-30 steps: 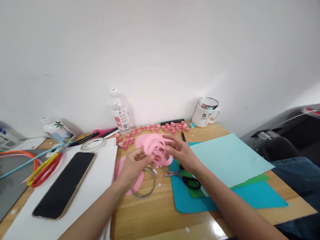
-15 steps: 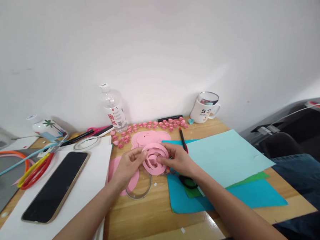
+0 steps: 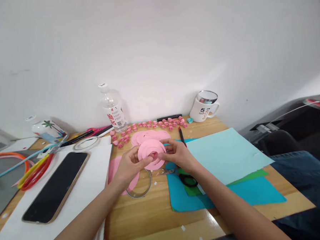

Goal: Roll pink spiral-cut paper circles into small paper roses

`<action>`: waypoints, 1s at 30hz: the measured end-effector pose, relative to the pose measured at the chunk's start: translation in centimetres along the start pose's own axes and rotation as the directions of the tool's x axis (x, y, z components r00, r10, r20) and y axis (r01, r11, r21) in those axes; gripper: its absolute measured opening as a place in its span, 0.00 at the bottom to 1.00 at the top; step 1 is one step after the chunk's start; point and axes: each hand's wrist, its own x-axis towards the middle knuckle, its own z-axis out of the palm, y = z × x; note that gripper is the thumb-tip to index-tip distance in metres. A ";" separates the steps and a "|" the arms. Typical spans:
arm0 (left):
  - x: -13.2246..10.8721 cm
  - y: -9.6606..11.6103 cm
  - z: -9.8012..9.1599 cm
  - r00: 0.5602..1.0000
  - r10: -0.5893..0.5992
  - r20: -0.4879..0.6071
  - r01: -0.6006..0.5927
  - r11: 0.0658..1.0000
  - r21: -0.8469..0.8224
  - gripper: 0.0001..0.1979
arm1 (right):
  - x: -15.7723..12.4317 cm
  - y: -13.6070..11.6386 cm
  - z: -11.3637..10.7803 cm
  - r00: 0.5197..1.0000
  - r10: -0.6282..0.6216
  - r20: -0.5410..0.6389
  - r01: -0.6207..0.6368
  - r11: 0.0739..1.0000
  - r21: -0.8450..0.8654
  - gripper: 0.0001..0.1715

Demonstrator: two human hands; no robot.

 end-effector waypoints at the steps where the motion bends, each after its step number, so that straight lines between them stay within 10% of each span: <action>1: 0.0 0.1 0.0 1.000 -0.002 0.005 0.002 1.000 0.031 0.19 | 0.0 0.0 0.0 1.000 -0.008 0.030 0.009 1.000 -0.007 0.32; 10: -0.2 0.4 0.2 0.999 0.036 -0.024 -0.027 0.948 0.316 0.09 | -0.6 0.3 1.0 0.976 0.081 0.202 -0.060 0.992 -0.107 0.21; 21: -0.3 -0.3 0.3 0.980 -0.175 -0.097 0.169 0.984 -0.060 0.13 | -0.2 0.3 1.1 0.996 -0.083 0.041 0.086 0.994 -0.067 0.16; 30: -0.6 0.8 0.8 0.992 0.020 -0.124 0.002 0.985 0.173 0.11 | -0.6 0.0 1.2 0.995 0.046 0.089 -0.042 0.998 -0.047 0.17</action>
